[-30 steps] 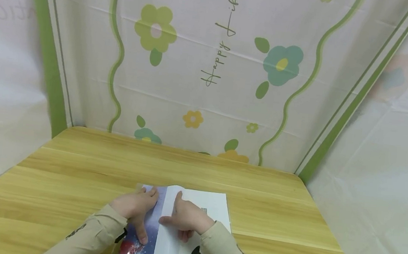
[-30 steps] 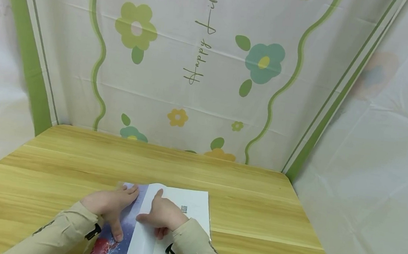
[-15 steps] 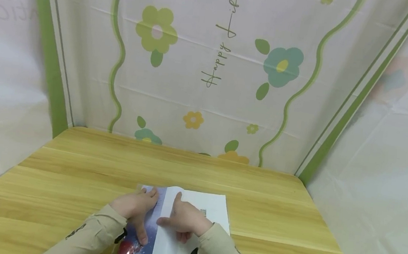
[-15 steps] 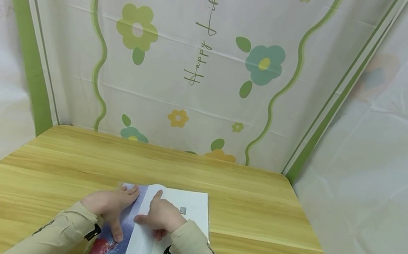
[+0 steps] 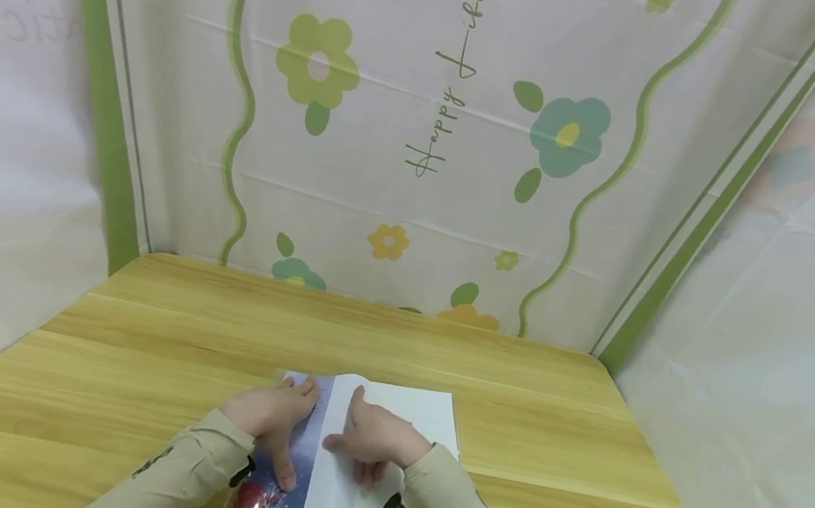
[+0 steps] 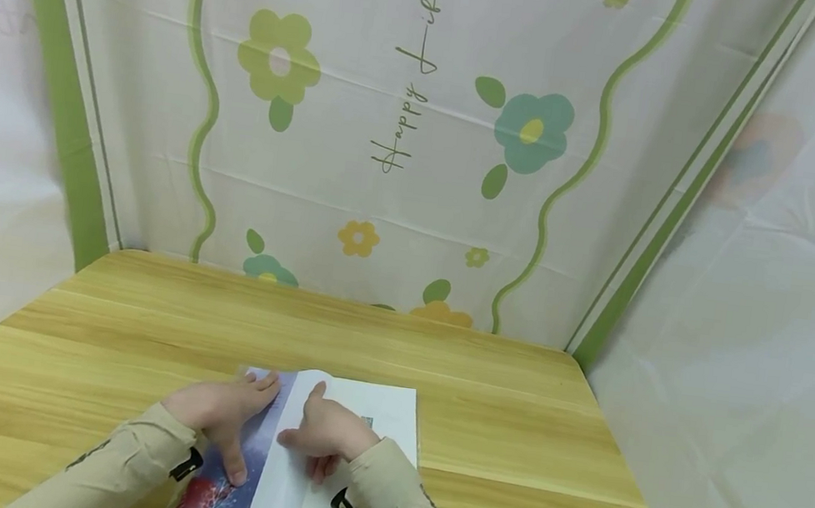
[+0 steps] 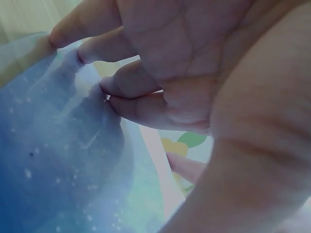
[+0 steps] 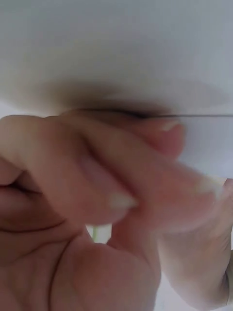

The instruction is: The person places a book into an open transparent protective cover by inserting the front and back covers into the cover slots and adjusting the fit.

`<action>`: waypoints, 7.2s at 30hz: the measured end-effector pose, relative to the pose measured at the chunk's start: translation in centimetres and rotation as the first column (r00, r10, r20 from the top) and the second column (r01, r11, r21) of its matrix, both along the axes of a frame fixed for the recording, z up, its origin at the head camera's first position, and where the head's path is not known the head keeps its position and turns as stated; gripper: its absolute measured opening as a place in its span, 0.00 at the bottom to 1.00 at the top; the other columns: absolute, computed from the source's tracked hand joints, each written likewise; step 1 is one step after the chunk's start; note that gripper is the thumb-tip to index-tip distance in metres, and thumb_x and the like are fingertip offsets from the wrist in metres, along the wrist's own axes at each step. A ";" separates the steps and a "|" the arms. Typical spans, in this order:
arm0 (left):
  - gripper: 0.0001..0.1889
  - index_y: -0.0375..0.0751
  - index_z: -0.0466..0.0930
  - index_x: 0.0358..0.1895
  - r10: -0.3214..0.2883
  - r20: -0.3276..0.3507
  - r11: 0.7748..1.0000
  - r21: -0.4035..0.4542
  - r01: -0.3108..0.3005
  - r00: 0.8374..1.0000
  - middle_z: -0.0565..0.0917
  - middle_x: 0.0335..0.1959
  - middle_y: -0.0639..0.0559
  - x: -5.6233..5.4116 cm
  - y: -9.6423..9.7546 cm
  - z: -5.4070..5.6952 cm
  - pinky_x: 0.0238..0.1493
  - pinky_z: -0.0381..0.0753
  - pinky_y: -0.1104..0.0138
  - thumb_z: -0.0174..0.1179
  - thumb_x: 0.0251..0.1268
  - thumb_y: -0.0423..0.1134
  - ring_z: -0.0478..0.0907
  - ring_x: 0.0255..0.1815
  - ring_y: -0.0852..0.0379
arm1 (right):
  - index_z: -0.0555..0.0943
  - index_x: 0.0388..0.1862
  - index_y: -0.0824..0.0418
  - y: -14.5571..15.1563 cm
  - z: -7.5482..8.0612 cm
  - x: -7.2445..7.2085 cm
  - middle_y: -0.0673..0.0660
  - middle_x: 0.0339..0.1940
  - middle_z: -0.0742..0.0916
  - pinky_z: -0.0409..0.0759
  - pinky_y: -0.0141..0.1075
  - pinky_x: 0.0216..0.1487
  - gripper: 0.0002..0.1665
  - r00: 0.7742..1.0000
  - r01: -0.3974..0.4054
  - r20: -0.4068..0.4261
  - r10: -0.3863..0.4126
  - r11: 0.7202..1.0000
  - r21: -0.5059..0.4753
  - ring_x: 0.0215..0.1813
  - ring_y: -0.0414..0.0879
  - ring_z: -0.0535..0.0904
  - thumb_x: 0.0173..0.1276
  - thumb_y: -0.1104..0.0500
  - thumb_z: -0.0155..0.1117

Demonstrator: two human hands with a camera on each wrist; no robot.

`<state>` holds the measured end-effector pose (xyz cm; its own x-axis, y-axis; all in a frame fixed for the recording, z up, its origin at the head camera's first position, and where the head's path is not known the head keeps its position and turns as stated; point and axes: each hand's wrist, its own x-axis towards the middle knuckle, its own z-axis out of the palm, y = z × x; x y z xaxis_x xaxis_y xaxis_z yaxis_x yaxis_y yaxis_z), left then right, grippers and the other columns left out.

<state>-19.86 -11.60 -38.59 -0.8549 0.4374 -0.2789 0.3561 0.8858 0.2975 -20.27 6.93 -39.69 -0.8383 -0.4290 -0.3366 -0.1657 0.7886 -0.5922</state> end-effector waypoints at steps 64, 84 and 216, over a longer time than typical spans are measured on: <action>0.69 0.24 0.54 0.73 0.002 0.004 1.000 0.009 -0.002 1.000 0.57 0.74 0.30 -0.2 0.3 0.0 0.70 0.56 0.43 0.86 0.22 0.51 0.51 0.73 0.29 | 0.47 0.76 0.76 -1.3 0.7 -0.6 0.55 0.09 0.76 0.70 0.34 0.14 0.53 0.998 -0.035 -0.050 0.041 0.993 0.115 0.09 0.44 0.68 0.69 0.49 0.66; 0.68 0.23 0.53 0.73 -0.009 0.024 1.000 0.015 0.008 1.000 0.55 0.75 0.31 0.0 0.2 0.2 0.71 0.56 0.43 0.86 0.25 0.49 0.50 0.73 0.29 | 0.46 0.78 0.70 -0.5 0.0 -0.7 0.56 0.16 0.79 0.76 0.34 0.17 0.58 0.997 -0.071 -0.020 0.072 0.996 0.053 0.13 0.44 0.72 0.64 0.52 0.72; 0.53 0.29 0.67 0.68 -0.032 0.016 0.999 0.038 0.032 0.999 0.63 0.71 0.31 0.6 2.1 0.4 0.71 0.60 0.49 0.83 0.34 0.45 0.61 0.71 0.35 | 0.82 0.38 0.67 11.4 -0.7 -6.2 0.54 0.33 0.79 0.75 0.44 0.38 0.22 0.936 0.127 -0.344 -0.070 0.981 0.147 0.39 0.50 0.71 0.60 0.49 0.74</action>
